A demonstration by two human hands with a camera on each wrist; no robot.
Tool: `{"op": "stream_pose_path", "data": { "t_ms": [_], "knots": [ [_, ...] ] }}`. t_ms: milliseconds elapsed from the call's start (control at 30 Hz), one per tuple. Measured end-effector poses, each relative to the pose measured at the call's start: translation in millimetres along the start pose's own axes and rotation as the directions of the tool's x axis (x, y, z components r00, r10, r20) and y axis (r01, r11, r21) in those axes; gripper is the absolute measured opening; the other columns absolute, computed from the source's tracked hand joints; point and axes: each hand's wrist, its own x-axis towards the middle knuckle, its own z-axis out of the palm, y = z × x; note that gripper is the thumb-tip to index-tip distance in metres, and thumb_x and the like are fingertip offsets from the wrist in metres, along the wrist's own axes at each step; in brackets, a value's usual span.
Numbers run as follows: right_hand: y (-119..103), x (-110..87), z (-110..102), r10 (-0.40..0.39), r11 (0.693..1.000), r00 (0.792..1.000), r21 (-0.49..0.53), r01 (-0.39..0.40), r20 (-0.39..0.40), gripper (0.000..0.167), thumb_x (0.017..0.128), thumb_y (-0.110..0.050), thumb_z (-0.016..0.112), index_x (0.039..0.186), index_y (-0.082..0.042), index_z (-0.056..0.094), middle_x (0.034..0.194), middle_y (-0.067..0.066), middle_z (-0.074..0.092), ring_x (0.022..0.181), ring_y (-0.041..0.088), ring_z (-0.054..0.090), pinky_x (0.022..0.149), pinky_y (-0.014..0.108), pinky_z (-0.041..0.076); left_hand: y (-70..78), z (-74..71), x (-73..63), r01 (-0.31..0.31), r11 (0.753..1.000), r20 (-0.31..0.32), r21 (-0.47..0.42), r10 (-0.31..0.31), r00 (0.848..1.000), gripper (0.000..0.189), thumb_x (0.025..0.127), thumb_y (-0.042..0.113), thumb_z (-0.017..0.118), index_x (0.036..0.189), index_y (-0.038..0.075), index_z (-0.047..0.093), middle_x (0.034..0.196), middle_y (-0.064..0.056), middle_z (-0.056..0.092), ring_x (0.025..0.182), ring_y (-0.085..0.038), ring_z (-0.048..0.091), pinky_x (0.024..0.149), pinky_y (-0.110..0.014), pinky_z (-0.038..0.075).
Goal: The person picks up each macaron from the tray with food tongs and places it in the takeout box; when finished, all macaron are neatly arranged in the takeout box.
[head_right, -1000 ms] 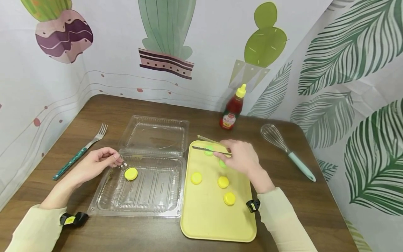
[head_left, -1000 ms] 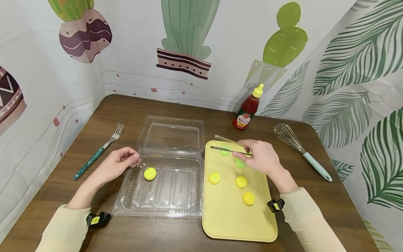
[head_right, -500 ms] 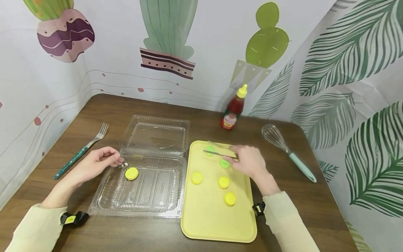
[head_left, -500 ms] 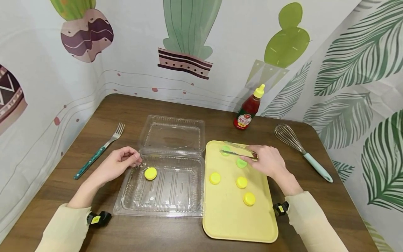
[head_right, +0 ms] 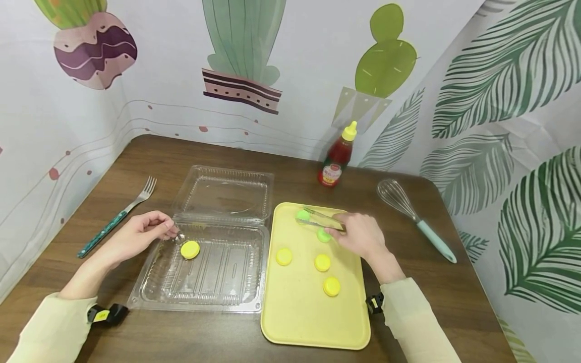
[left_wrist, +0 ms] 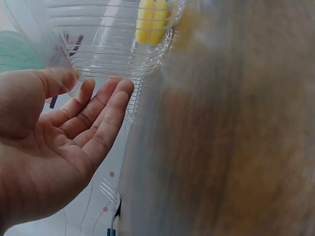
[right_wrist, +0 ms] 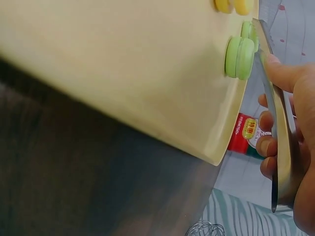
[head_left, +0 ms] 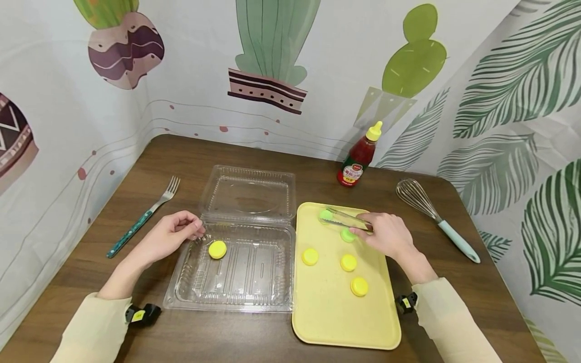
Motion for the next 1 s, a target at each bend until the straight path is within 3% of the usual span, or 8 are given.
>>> {"op": "stream_pose_path", "data": {
  "t_ms": [200, 667, 1000],
  "knots": [
    [0.4, -0.7, 1.5, -0.007, 1.000, 1.000, -0.001, 0.007, 0.000, 0.025, 0.088, -0.041, 0.076, 0.096, -0.017, 0.074, 0.056, -0.009, 0.042, 0.050, 0.010, 0.037, 0.046, 0.029, 0.028, -0.4, -0.1, 0.5, 0.001, 1.000, -0.001, 0.002, -0.001, 1.000, 0.021, 0.104, 0.013, 0.054, 0.106, -0.007, 0.061, 0.098, -0.017, 0.071, 0.090, -0.024, 0.070, 0.076, -0.024, 0.056],
    [-1.0, -0.6, 0.4, -0.002, 1.000, 1.000, -0.014, 0.002, 0.011, 0.037, 0.088, -0.040, 0.076, 0.112, -0.013, 0.076, 0.062, -0.010, 0.055, 0.054, 0.010, 0.045, 0.048, 0.030, 0.036, -1.6, -0.7, 0.2, 0.011, 1.000, 0.000, -0.004, -0.011, 1.000, 0.023, 0.105, 0.015, 0.054, 0.107, -0.006, 0.061, 0.099, -0.016, 0.071, 0.090, -0.023, 0.070, 0.077, -0.024, 0.056],
    [2.6, -1.6, 1.2, -0.010, 1.000, 1.000, -0.001, 0.010, 0.003, 0.036, 0.088, -0.040, 0.076, 0.112, -0.013, 0.076, 0.066, -0.009, 0.060, 0.055, 0.009, 0.047, 0.048, 0.029, 0.037, -1.2, -0.7, -0.3, -0.002, 1.000, 0.006, -0.017, 0.002, 1.000, 0.022, 0.104, 0.014, 0.055, 0.108, -0.007, 0.061, 0.099, -0.016, 0.070, 0.091, -0.024, 0.069, 0.078, -0.024, 0.056]
  ]
}}
